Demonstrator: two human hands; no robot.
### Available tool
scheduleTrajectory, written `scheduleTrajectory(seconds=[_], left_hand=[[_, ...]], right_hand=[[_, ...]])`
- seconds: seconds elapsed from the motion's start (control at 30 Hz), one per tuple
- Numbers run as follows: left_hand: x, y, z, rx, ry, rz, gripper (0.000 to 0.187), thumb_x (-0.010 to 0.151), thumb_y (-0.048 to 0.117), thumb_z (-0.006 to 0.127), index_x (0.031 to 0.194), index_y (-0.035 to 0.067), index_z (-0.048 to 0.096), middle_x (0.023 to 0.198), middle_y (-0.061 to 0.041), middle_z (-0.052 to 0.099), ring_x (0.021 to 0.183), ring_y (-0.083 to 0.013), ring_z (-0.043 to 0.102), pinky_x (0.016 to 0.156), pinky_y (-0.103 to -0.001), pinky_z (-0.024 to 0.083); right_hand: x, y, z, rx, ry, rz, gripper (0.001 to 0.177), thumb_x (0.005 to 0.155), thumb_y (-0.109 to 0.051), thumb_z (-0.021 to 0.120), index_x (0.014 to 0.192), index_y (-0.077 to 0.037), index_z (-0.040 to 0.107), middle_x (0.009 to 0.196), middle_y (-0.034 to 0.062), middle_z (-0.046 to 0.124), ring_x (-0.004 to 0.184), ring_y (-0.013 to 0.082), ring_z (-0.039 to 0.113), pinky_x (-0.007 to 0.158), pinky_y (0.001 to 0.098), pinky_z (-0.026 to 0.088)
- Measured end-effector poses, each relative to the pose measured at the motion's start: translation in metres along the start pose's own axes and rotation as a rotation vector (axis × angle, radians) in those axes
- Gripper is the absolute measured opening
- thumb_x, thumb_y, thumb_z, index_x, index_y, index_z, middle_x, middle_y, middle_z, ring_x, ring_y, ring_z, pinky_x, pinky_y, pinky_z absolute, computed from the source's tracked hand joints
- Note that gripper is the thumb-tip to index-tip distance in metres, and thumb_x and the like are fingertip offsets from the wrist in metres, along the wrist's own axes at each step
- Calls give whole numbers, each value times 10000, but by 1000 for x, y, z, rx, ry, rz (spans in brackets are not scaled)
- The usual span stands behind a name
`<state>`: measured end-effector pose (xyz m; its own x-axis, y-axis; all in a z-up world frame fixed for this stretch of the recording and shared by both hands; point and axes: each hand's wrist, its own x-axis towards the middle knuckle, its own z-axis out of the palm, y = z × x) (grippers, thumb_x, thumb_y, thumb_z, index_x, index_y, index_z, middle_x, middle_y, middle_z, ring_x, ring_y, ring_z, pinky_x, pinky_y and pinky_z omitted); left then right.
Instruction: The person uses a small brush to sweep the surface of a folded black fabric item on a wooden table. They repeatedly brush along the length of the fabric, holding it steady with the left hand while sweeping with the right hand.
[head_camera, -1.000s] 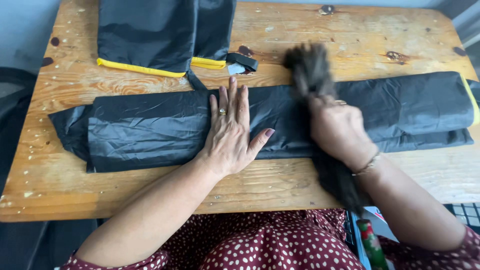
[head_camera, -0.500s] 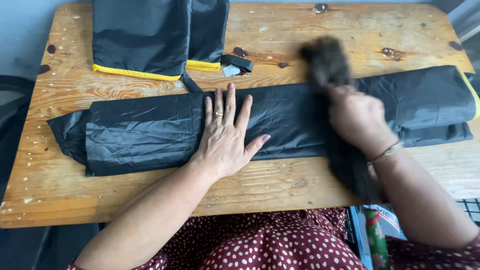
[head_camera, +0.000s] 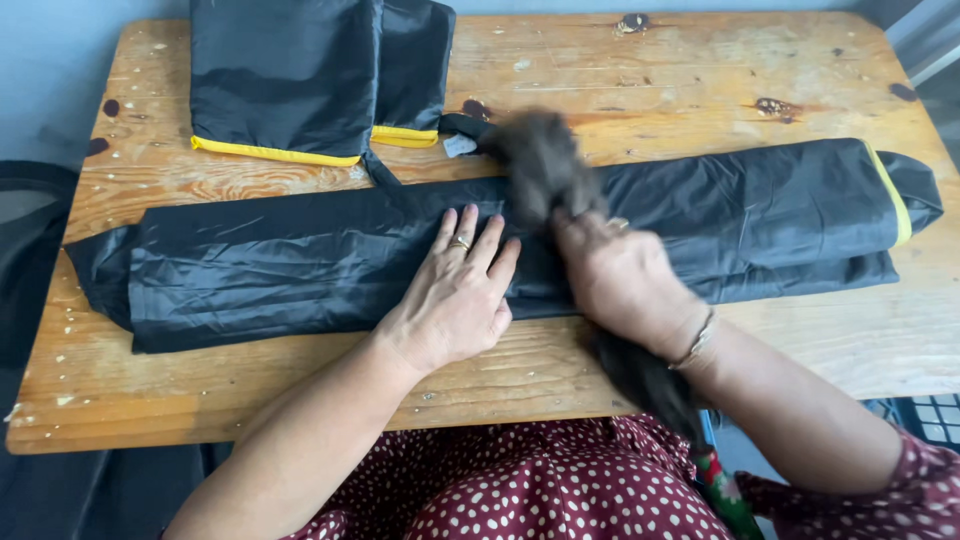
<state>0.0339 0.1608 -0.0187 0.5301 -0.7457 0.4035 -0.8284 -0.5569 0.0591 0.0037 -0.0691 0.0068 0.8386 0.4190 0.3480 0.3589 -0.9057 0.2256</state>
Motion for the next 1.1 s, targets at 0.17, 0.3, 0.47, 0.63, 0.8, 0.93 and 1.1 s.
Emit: scheduleTrajectory(seconds=[0.17, 0.3, 0.47, 0.63, 0.8, 0.93, 1.1], left_hand=[[-6, -4, 3, 20, 61, -39, 613, 773, 239, 588, 1339, 12, 649, 1397, -306, 577, 1367, -557, 471, 1157, -688, 286], [0, -3, -27, 83, 67, -177, 523, 808, 156, 586, 1290, -36, 652, 1347, -324, 604, 1311, -539, 532, 1116, -697, 313], [-2, -15, -10, 224, -54, -283, 358, 856, 133, 516, 1171, 11, 632, 1270, -261, 599, 1142, -439, 573, 970, -576, 441], [-2, -16, -3, 240, 20, -115, 82, 803, 87, 694, 855, 109, 634, 824, -92, 568, 720, -268, 598, 630, -419, 521], [-3, -20, -5, 100, 120, -170, 417, 797, 104, 683, 1205, 58, 611, 1346, -235, 569, 1333, -469, 516, 1138, -689, 301], [0, -13, -20, 50, 72, -218, 455, 837, 40, 615, 1288, 20, 562, 1428, -283, 534, 1387, -509, 462, 1162, -708, 233], [-4, -14, -11, -42, -159, -192, 318, 933, 112, 567, 1247, 60, 557, 1502, -293, 451, 1402, -549, 425, 1126, -760, 250]], right_hand=[[-1, 30, 13, -30, -63, 53, 369, 880, -253, 566, 1226, -206, 684, 881, 27, 652, 739, 273, 727, 552, 408, 595], [-27, 90, 25, -226, -108, 189, 429, 909, -294, 579, 1323, -269, 688, 924, -3, 655, 746, 244, 736, 593, 361, 597], [-51, 132, 19, -24, -186, 294, 489, 939, -273, 613, 1415, -170, 659, 1140, 117, 735, 927, 346, 739, 682, 462, 601], [-37, 89, 3, 89, -58, 162, 415, 982, -243, 617, 1375, -125, 675, 1126, 129, 746, 967, 331, 733, 733, 434, 591], [-6, -1, -20, 280, -77, -17, 372, 923, -261, 584, 1277, -204, 687, 919, 24, 688, 805, 291, 749, 669, 408, 610], [0, 9, -24, 323, -109, -34, 345, 963, -237, 565, 1277, -170, 692, 885, 48, 694, 819, 304, 749, 670, 413, 607], [-14, 96, 38, -269, -136, 106, 424, 1015, -322, 537, 1423, -300, 650, 889, -13, 657, 714, 217, 734, 572, 362, 600]])
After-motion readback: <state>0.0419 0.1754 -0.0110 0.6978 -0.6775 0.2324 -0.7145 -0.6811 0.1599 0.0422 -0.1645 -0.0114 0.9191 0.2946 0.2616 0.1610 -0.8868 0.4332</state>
